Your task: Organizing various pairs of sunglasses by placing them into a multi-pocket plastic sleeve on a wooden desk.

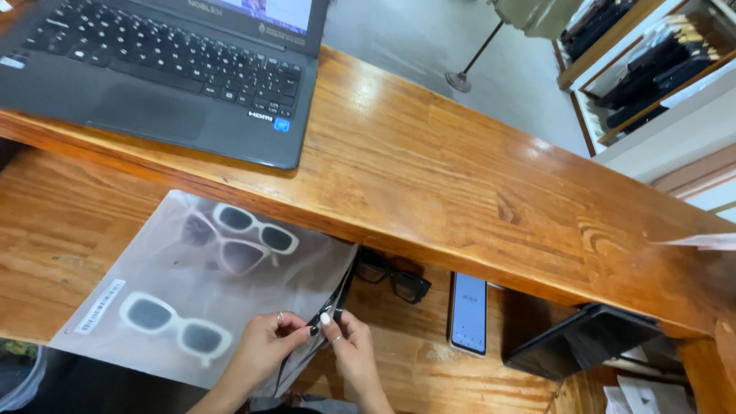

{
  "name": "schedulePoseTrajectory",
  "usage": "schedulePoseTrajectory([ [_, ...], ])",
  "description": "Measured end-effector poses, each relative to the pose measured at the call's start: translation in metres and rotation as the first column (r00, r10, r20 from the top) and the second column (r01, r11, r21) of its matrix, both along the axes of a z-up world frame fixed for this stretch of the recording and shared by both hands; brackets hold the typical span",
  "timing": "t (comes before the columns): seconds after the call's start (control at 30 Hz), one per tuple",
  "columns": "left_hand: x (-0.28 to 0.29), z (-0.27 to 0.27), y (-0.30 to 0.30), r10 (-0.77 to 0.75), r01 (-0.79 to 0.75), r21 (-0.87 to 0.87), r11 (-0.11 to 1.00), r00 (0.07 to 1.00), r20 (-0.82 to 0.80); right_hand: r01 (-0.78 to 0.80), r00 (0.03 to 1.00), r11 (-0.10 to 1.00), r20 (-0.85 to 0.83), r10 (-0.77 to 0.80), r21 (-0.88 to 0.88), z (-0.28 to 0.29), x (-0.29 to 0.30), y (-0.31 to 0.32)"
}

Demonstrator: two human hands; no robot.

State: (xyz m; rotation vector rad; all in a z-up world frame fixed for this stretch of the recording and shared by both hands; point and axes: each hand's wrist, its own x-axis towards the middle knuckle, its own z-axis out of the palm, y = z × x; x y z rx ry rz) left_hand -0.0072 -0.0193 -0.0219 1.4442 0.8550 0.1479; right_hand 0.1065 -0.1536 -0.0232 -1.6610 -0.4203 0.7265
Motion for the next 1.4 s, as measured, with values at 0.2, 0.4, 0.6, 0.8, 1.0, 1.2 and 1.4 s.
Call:
schedulePoseTrajectory([
  [0.2,-0.011,0.008,-0.008,0.198,-0.268,0.379,0.886,0.956,0.215,0.202,0.633,0.943,0.77,0.08,-0.264,-0.02,0.004,-0.016],
  [0.4,-0.007,0.037,-0.038,-0.352,-0.261,0.898,0.354,0.852,0.387,-0.342,0.534,0.9,0.732,0.423,-0.271,-0.03,0.001,-0.005],
  [0.6,-0.004,0.033,-0.051,-0.463,-0.229,0.91,0.345,0.802,0.377,-0.378,0.638,0.899,0.641,0.427,-0.222,-0.166,-0.035,-0.051],
  [0.8,-0.002,0.033,-0.055,-0.479,-0.265,0.914,0.307,0.787,0.389,-0.449,0.718,0.878,0.519,0.465,-0.165,-0.188,-0.064,-0.014],
  [1.0,-0.002,0.015,-0.056,-0.417,-0.22,0.932,0.288,0.847,0.329,-0.462,0.79,0.878,0.39,0.473,-0.128,-0.196,-0.061,0.023],
  [1.2,-0.006,0.035,-0.041,-0.393,-0.206,0.956,0.211,0.877,0.276,-0.449,0.855,0.888,0.239,0.46,-0.101,-0.157,-0.049,0.052],
  [1.4,-0.01,0.03,-0.026,-0.31,-0.2,0.958,0.204,0.915,0.257,-0.413,0.903,0.907,0.096,0.419,-0.081,-0.066,-0.015,0.051],
])
